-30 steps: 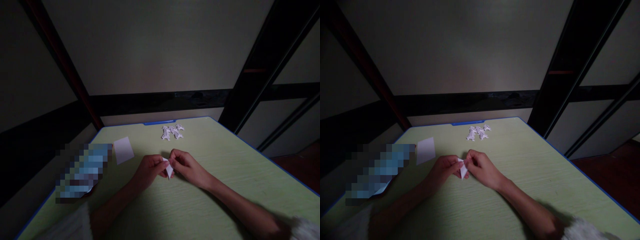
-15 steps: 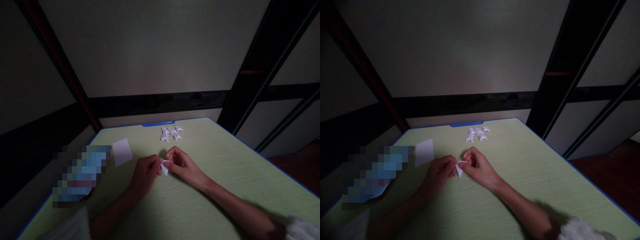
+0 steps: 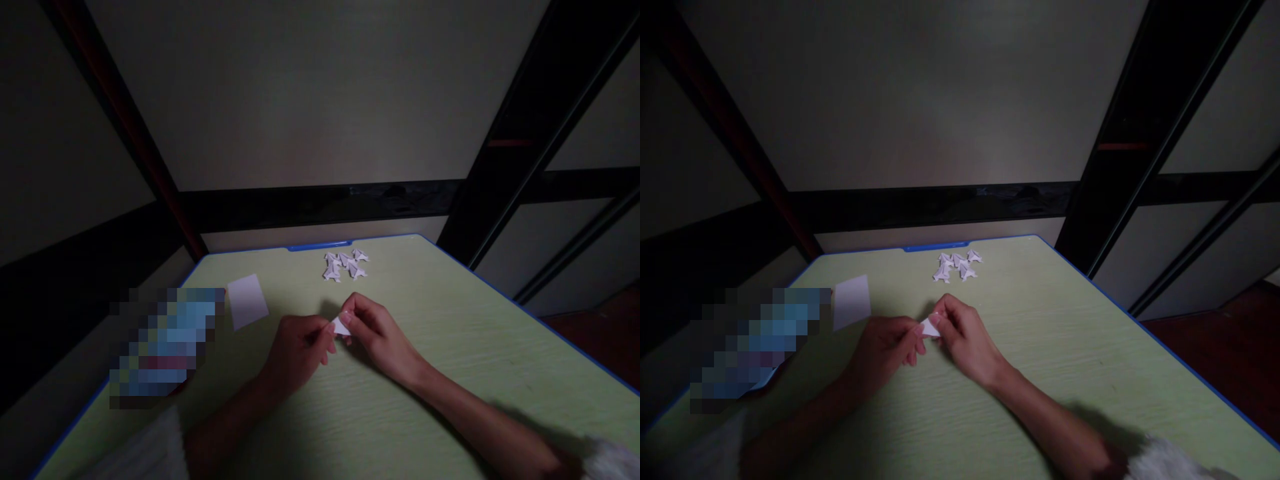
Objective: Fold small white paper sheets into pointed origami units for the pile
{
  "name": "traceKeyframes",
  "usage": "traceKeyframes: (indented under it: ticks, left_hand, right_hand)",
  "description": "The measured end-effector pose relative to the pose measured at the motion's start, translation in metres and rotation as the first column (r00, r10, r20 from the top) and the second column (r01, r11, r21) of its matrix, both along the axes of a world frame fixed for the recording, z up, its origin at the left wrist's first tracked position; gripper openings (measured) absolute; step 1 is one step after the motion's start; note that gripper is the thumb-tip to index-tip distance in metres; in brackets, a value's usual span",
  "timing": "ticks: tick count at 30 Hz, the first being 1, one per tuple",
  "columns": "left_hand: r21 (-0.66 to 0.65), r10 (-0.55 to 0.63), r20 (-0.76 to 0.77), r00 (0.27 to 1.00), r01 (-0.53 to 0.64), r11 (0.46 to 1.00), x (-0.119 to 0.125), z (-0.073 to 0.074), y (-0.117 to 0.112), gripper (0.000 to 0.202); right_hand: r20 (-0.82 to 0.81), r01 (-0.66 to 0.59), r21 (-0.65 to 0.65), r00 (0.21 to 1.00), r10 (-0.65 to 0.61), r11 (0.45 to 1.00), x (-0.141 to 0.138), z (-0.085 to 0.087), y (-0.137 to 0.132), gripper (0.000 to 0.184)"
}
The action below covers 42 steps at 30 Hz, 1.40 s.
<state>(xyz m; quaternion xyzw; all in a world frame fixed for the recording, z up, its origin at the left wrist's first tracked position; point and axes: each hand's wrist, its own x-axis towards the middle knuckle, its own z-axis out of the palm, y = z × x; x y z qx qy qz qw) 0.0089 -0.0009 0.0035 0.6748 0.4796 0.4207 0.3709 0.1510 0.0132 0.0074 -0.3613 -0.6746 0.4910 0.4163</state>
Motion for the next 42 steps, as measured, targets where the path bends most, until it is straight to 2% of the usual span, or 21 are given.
traceKeyframes:
  ticks: [3,6,11,14,18,21,24,27,32,36,42]
  left_hand:
    - [-0.035,-0.015,0.038,0.999,0.016,0.999,0.000,0.001,-0.001,0.030]
    - [-0.066,-0.021,0.120,0.993,0.029,0.997,0.001,0.003,-0.001,0.028]
    - [-0.085,-0.005,0.189,0.982,0.022,0.996,-0.001,0.002,0.001,0.027]
    - [-0.114,0.001,0.247,0.969,0.028,0.993,-0.003,0.001,0.005,0.027]
    - [-0.206,-0.097,0.308,0.946,0.167,0.964,-0.003,-0.001,0.010,0.027]
    - [-0.246,-0.173,0.273,0.946,0.242,0.938,-0.001,-0.005,0.010,0.031]
    - [-0.245,-0.184,0.273,0.944,0.253,0.936,0.002,-0.007,0.010,0.035]
    - [-0.252,-0.123,0.349,0.929,0.220,0.942,0.004,-0.006,0.009,0.037]
    - [-0.322,0.009,0.474,0.881,0.164,0.933,0.009,-0.004,0.005,0.036]
    - [-0.331,0.025,0.434,0.900,0.133,0.934,0.008,-0.006,0.006,0.038]
    - [-0.298,0.038,0.308,0.951,0.058,0.953,0.004,-0.005,0.009,0.040]
  right_hand:
    - [0.106,0.052,0.095,0.992,-0.062,0.994,0.000,0.003,-0.001,0.019]
    - [0.127,0.098,0.169,0.985,-0.120,0.981,-0.002,0.005,-0.001,0.018]
    - [0.033,0.111,0.084,0.993,-0.114,0.990,-0.004,0.003,-0.002,0.018]
    - [-0.078,0.036,0.048,0.996,-0.033,0.998,-0.002,0.002,-0.001,0.013]
    - [-0.209,-0.122,-0.027,0.971,0.114,0.992,0.002,0.002,0.000,0.016]
    - [-0.300,-0.364,-0.083,0.897,0.326,0.928,0.000,0.001,-0.001,0.023]
    - [-0.390,-0.455,-0.115,0.838,0.381,0.883,-0.003,-0.001,-0.003,0.024]
    - [-0.458,-0.427,-0.152,0.830,0.319,0.891,-0.006,-0.002,-0.005,0.026]
    - [-0.458,-0.329,-0.237,0.868,0.193,0.914,-0.008,-0.002,-0.006,0.031]
    - [-0.468,-0.296,-0.246,0.870,0.154,0.923,-0.010,-0.003,-0.005,0.029]
    - [-0.399,-0.258,-0.220,0.904,0.154,0.941,-0.007,-0.005,0.000,0.020]
